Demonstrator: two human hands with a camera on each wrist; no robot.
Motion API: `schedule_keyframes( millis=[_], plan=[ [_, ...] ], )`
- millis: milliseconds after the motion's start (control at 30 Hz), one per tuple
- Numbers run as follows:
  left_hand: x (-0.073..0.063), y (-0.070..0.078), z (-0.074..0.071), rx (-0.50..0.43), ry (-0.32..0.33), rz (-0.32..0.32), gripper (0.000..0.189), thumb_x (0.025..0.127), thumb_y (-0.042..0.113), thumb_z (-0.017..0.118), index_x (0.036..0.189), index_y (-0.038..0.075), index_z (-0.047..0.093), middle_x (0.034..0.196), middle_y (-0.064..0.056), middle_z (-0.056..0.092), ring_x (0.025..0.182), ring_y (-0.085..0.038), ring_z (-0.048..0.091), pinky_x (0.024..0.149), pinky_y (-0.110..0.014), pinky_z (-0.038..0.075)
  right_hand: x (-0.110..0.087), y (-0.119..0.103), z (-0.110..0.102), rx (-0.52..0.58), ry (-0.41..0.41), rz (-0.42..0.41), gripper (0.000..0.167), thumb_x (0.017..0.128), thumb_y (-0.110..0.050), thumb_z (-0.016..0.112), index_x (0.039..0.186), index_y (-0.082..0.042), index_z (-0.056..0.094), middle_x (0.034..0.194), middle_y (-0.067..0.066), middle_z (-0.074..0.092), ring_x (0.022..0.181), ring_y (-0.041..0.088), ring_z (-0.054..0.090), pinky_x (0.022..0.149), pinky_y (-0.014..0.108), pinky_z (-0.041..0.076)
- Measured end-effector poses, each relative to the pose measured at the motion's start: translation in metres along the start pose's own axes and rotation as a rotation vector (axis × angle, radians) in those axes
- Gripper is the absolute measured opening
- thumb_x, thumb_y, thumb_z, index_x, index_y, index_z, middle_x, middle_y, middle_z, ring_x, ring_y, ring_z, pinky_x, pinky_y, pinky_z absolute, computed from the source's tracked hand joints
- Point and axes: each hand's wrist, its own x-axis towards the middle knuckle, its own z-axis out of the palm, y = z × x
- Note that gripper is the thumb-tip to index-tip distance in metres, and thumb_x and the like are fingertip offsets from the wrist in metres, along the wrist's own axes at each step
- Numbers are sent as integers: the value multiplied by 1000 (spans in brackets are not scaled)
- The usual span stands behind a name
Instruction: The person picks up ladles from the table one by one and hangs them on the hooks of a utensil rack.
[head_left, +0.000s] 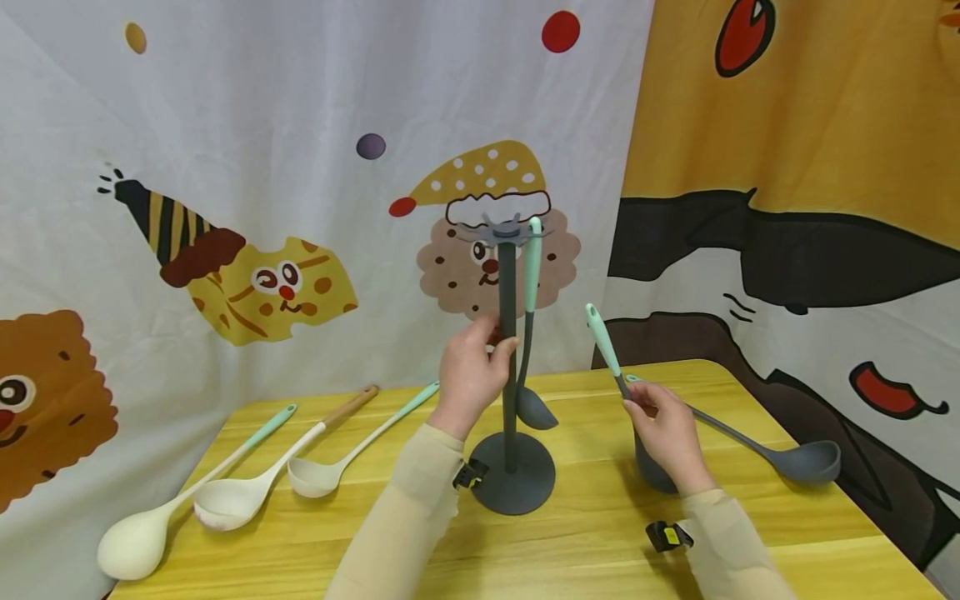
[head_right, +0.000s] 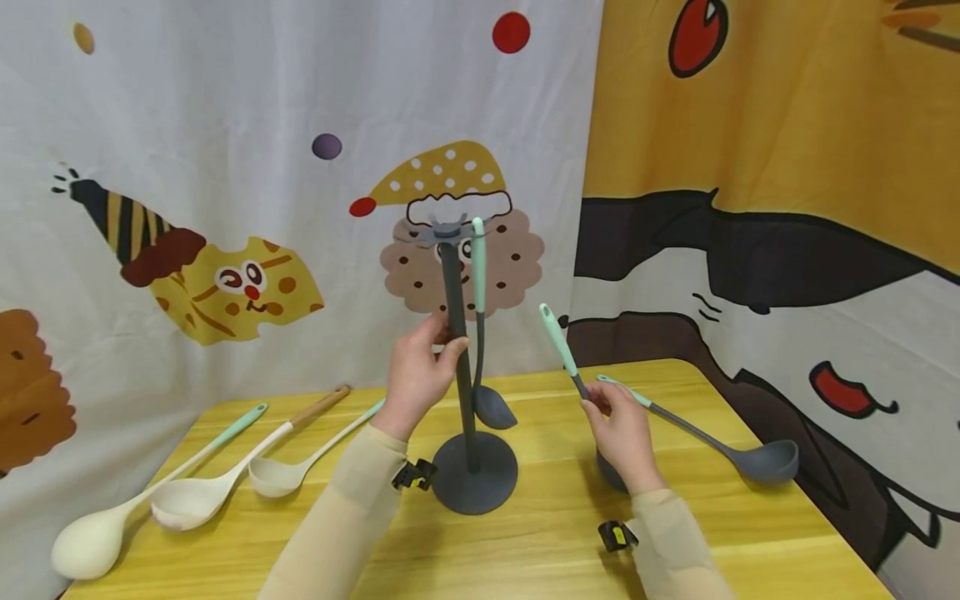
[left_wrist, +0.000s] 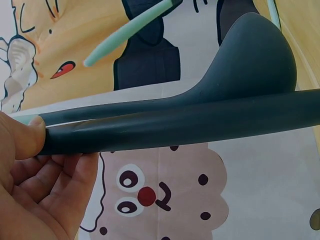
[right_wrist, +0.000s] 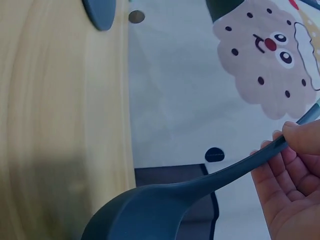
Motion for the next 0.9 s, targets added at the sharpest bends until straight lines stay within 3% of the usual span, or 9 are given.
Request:
schedule_keyframes(
  millis=[133, 233, 467, 900],
  plan=[
    [0, 0, 0, -2, 4, 6, 11, 94, 10, 69, 102, 7, 63, 87, -7, 68, 79, -21, 66, 66, -33, 56, 0, -7, -1, 31, 28, -5, 16, 91, 0, 70, 106, 4, 68, 97, 14, 66, 87, 24, 62, 78, 17, 51],
    [0, 0, 0, -5, 6, 9, 10, 93, 10, 69, 101, 7, 63, 87, -7, 67, 78, -21, 66, 65, -33, 56, 1, -13, -1, 66, 54, -22, 16, 91, 1, 69, 106, 4, 67, 97, 14, 66, 86, 17, 59, 76, 5, 43],
    [0, -1, -1, -2, 3, 10, 11, 94, 10, 69, 102, 7, 63, 87, -7, 67, 78, -21, 66, 65, -33, 56, 3, -30, -4, 127, 102, -62, 15, 89, 5, 70, 104, 5, 67, 96, 14, 64, 84, 0, 54, 76, 4, 43],
    [0, 0, 0, -5, -1, 8, 12, 93, 10, 70, 103, 6, 64, 87, -7, 68, 79, -22, 66, 65, -33, 57, 4, -52, -3, 218, 134, -118, 18, 86, 9, 70, 103, 5, 67, 91, 11, 62, 84, 0, 55, 78, 6, 47]
  ],
)
